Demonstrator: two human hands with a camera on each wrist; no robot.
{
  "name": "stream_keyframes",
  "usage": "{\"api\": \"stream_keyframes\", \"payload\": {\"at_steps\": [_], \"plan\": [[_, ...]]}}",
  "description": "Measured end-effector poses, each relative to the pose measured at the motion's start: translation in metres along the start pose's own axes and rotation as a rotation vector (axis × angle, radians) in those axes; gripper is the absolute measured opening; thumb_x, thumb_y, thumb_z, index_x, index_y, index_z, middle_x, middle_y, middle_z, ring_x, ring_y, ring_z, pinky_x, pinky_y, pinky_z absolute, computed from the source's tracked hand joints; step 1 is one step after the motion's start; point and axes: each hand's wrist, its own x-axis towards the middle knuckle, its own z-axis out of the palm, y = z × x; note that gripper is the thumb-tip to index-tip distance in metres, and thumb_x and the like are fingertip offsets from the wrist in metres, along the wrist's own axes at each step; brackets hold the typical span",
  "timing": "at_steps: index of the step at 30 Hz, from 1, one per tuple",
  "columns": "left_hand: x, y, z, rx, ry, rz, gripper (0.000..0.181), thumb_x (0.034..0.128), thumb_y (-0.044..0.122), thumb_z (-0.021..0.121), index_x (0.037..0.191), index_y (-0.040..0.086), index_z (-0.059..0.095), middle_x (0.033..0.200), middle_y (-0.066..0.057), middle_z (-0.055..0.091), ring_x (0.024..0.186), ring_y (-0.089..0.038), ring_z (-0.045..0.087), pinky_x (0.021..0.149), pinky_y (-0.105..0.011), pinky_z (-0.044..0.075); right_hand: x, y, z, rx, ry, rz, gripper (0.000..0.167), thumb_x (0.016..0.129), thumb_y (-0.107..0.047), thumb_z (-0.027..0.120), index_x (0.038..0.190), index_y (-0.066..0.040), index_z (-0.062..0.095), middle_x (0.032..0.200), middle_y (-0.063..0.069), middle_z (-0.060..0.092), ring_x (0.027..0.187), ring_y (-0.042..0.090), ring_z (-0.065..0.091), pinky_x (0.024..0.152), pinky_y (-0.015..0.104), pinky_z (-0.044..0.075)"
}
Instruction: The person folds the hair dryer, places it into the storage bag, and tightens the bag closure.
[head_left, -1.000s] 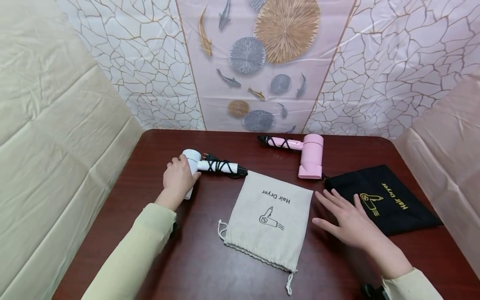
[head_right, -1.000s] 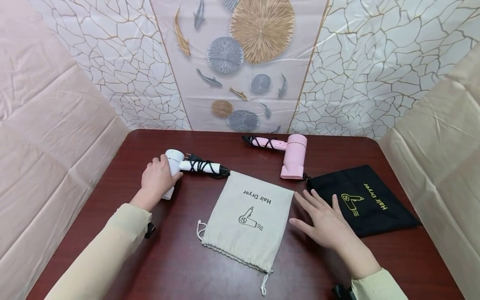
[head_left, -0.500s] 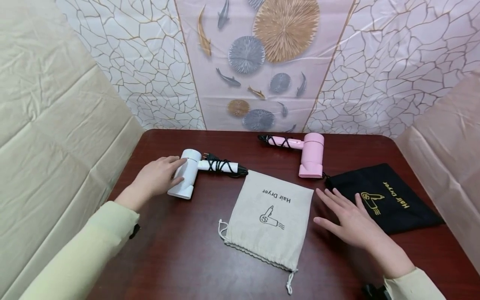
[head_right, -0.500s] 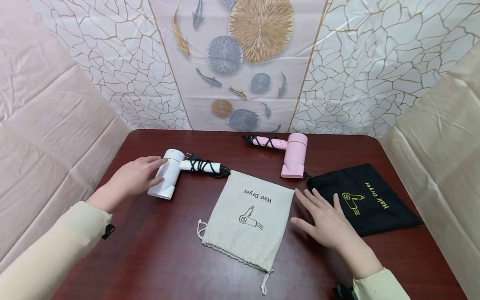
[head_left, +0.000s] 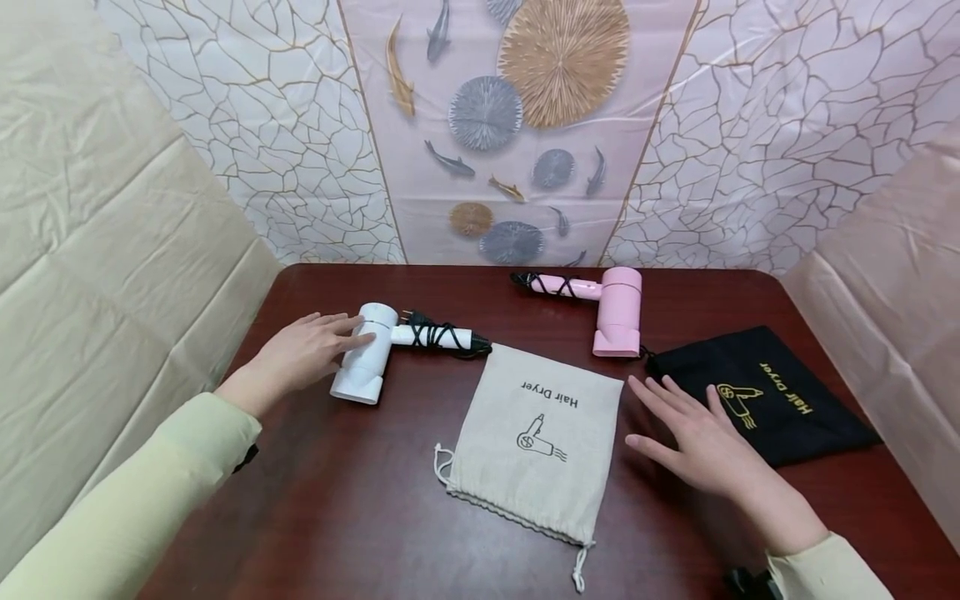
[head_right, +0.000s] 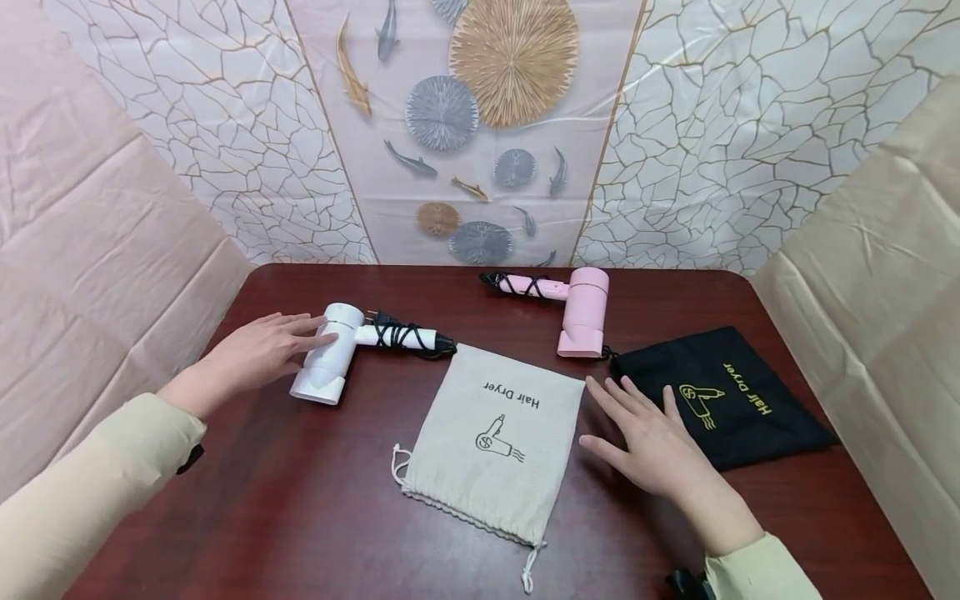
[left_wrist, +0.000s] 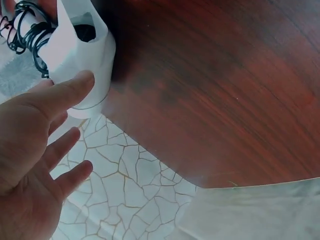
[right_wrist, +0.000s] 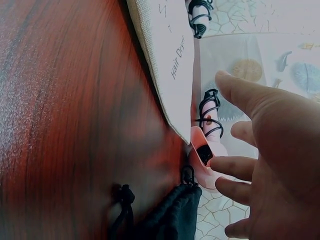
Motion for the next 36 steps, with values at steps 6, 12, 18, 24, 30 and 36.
{"api": "stream_keyframes", "payload": {"at_steps": [6,12,18,24,30,36], "plan": [[0.0,-0.001,0.005,-0.011,-0.006,0.029,0.071,0.0819,0.015,0.092,0.148,0.016,0.065,0.151,-0.019,0.061,0.138,-0.039,0.06,0.105,-0.059,0.053,0.0,0.001,0.002,0.001,-0.009,0.008,0.08,0.099,-0.053,0.071,0.163,-0.013,0.045,0.162,0.026,0.046,0.153,0.051,0.036,0.117,0.083,0.014],[0.003,0.005,0.01,-0.07,0.045,0.045,0.071,0.0802,0.021,0.094,0.146,0.012,0.067,0.151,-0.021,0.06,0.14,-0.04,0.058,0.108,-0.055,0.052,-0.003,0.004,-0.001,0.019,-0.025,0.003,0.076,0.099,-0.053,0.071,0.16,-0.011,0.051,0.162,0.026,0.046,0.153,0.051,0.036,0.117,0.082,0.017],[0.004,0.019,0.014,-0.166,0.061,0.009,0.067,0.0863,0.027,0.089,0.146,0.008,0.066,0.152,-0.021,0.06,0.141,-0.042,0.056,0.111,-0.058,0.049,-0.006,0.006,-0.009,0.037,-0.048,-0.001,0.072,0.099,-0.049,0.073,0.156,-0.009,0.056,0.16,0.026,0.049,0.151,0.051,0.038,0.116,0.082,0.022],[0.003,0.032,0.02,-0.198,0.124,-0.023,0.064,0.0886,0.029,0.088,0.143,0.004,0.067,0.148,-0.022,0.062,0.139,-0.043,0.058,0.111,-0.057,0.049,-0.007,0.007,-0.019,0.019,-0.06,-0.011,0.067,0.099,-0.046,0.075,0.151,-0.007,0.061,0.156,0.029,0.053,0.147,0.049,0.046,0.113,0.082,0.027],[0.002,0.041,0.026,-0.224,0.172,-0.062,0.065,0.0883,0.031,0.088,0.143,0.002,0.067,0.145,-0.024,0.064,0.14,-0.044,0.057,0.114,-0.058,0.047,-0.007,0.01,-0.025,0.018,-0.096,-0.008,0.063,0.099,-0.044,0.074,0.148,-0.005,0.063,0.151,0.032,0.056,0.142,0.049,0.052,0.111,0.079,0.033],[0.0,0.052,0.035,-0.248,0.234,-0.131,0.066,0.0896,0.033,0.087,0.143,0.001,0.066,0.146,-0.026,0.063,0.14,-0.043,0.057,0.116,-0.055,0.046,-0.006,0.012,-0.029,0.001,-0.104,-0.052,0.057,0.1,-0.04,0.075,0.144,-0.004,0.067,0.14,0.028,0.066,0.131,0.046,0.063,0.105,0.066,0.049]]}}
